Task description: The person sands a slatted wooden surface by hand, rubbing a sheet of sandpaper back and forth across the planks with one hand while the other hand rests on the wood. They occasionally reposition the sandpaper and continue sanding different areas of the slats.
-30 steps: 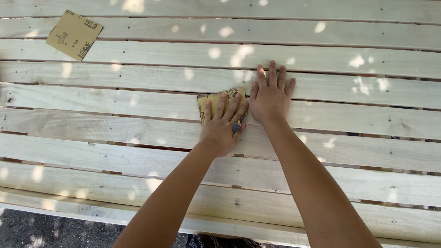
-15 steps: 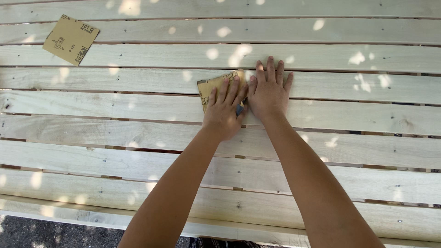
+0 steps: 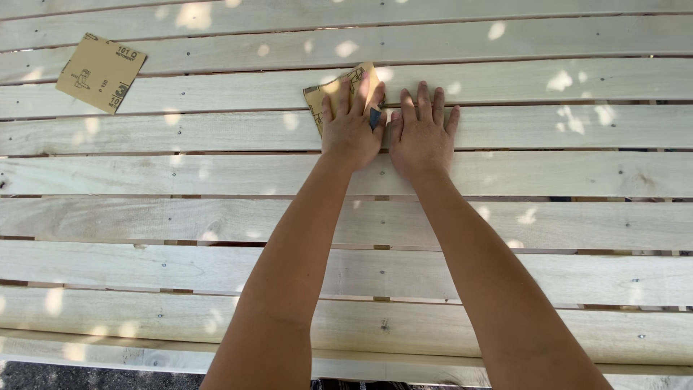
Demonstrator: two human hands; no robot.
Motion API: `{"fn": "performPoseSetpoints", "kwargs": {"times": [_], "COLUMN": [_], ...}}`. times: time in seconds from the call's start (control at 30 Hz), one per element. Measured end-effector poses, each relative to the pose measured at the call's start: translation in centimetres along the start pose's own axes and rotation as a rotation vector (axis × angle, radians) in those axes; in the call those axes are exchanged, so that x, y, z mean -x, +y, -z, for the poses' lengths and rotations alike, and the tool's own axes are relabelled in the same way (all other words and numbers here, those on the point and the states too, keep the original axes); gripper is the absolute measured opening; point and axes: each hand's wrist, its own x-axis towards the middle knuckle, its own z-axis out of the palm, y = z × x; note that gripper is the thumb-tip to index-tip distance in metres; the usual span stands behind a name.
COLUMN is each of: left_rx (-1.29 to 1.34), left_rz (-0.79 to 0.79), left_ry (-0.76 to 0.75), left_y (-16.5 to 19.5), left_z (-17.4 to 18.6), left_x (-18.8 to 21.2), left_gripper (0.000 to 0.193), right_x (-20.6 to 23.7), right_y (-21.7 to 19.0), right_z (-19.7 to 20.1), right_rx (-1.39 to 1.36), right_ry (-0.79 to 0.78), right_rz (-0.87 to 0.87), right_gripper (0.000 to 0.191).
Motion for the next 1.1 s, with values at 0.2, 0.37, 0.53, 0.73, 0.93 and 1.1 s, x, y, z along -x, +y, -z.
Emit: {"fn": "performPoseSetpoints", "kwargs": {"times": [0.2, 0.37, 0.53, 0.73, 0.93, 1.1], "left_rx": [-0.031, -0.029, -0.005, -0.044, -0.003, 0.032], "left_rz": [-0.1, -0.021, 0.079, -0.034, -0.035, 0.112], "left_ry": [-0.098, -0.107, -0.07, -0.071, 0.002, -0.006], "left_y": [-3.3, -5.3, -5.1, -6.7, -11.8, -14.4], "left_z": [-2.0, -1.6, 0.4, -1.3, -1.2, 1.0], "left_x": [13.3, 10.9, 1.6, 10.0, 16.8, 6.7], "left_gripper": [0.063, 0.061, 0.06, 0.063, 0.061, 0.061], "right_x": [0.2, 0.2, 0.2, 1.9, 3.3, 2.9], "right_y": [-0.2, -0.4, -0.1, -2.4, -6.9, -9.3], "right_z": [-0.2, -0.4, -0.3, -1.0, -2.1, -2.5], "right_rx": [0.0, 0.053, 0.062, 0.102, 0.116, 0.097], "right_ry": [0.019, 0.008, -0.01, -0.049, -0.086, -0.085], "right_rz": [0.005, -0.024, -0.042, -0.006, 0.062, 0.086], "right_gripper": [0.057, 0.059, 0.06, 0.063, 0.065, 0.066]}}
